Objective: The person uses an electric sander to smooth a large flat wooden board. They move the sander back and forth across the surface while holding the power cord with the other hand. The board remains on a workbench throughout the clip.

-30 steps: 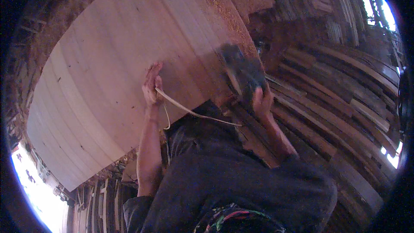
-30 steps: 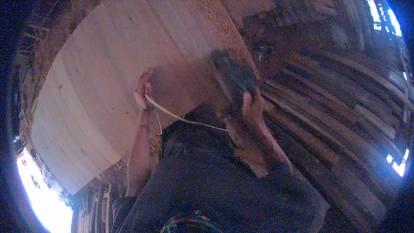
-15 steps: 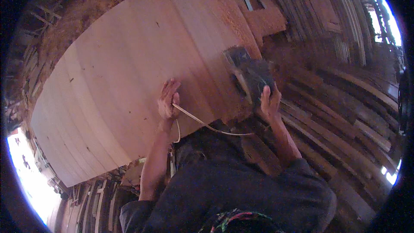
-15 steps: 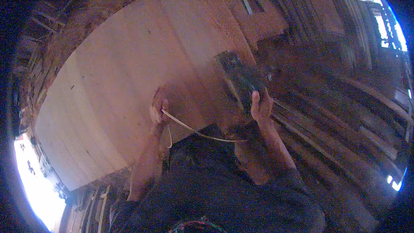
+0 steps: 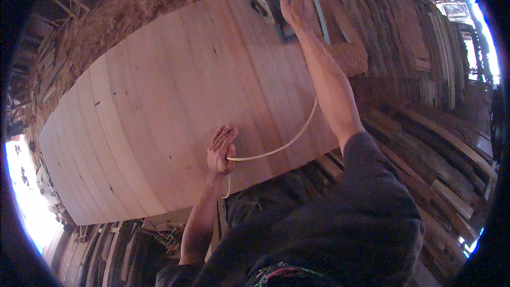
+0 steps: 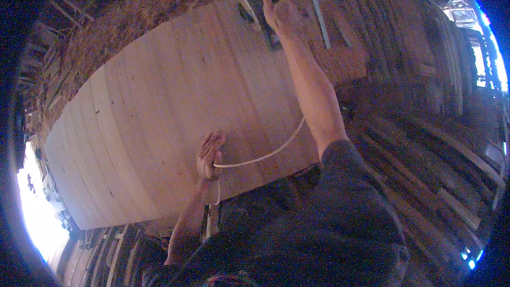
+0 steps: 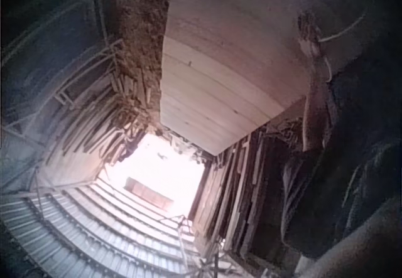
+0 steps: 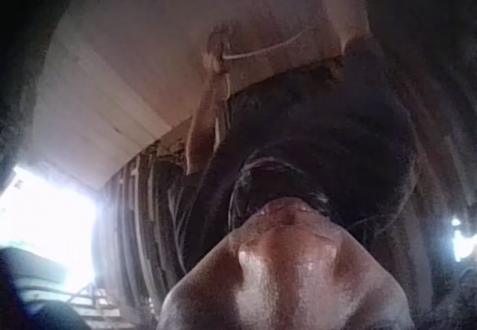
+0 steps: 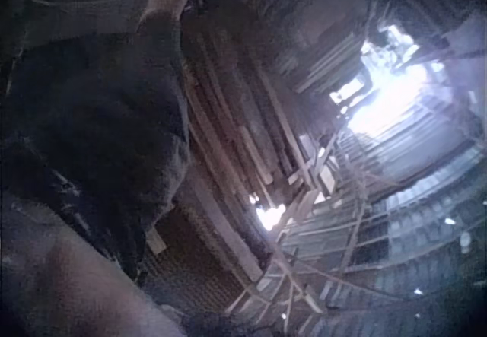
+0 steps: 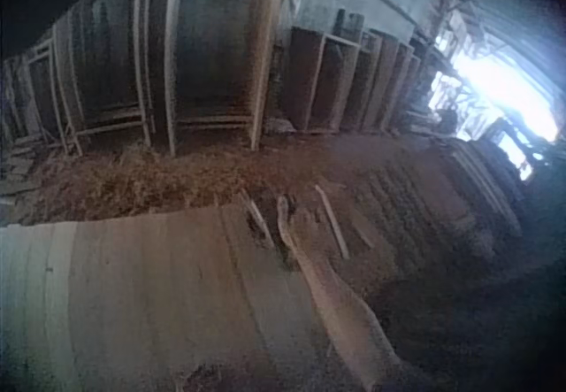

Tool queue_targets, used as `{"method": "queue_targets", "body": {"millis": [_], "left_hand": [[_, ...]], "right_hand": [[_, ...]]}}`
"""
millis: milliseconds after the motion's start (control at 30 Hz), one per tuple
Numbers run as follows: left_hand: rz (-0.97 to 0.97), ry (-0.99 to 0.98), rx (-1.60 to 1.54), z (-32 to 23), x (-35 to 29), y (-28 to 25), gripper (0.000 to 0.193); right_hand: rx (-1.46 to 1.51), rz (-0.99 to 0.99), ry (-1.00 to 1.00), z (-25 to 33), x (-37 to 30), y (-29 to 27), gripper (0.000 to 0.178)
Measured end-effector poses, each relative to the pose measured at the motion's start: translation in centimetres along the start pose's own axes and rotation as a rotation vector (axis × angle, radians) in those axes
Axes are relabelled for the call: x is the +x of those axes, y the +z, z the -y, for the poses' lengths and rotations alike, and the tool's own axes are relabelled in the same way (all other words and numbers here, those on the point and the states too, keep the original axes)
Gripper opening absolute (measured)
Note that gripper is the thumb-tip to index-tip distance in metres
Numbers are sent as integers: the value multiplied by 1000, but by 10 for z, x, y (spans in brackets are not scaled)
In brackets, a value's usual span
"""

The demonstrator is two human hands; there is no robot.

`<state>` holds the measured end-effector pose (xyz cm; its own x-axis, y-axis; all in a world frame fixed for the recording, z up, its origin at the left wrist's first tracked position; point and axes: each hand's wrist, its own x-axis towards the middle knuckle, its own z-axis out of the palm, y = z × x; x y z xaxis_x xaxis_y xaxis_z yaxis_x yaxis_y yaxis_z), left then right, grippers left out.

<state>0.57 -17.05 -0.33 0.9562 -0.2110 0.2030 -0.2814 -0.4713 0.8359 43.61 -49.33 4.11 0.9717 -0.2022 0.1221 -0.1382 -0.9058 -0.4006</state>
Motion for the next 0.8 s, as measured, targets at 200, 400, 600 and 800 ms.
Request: {"method": "queue_targets", "body": {"millis": [200, 400, 600, 800], "left_hand": [[-14, -73, -15, -8, 3, -8, 41], [-45, -39, -37, -5, 2, -9, 40], [13, -39, -6, 1, 1, -5, 38], [24, -22, 26, -3, 0, -8, 38]], "right_hand": [[231, -108, -82, 50, 20, 0, 73], [384, -110, -93, 11, -123, -61, 69], [501, -118, 255, -110, -410, -140, 62], [532, -104, 265, -144, -504, -175, 55]]}}
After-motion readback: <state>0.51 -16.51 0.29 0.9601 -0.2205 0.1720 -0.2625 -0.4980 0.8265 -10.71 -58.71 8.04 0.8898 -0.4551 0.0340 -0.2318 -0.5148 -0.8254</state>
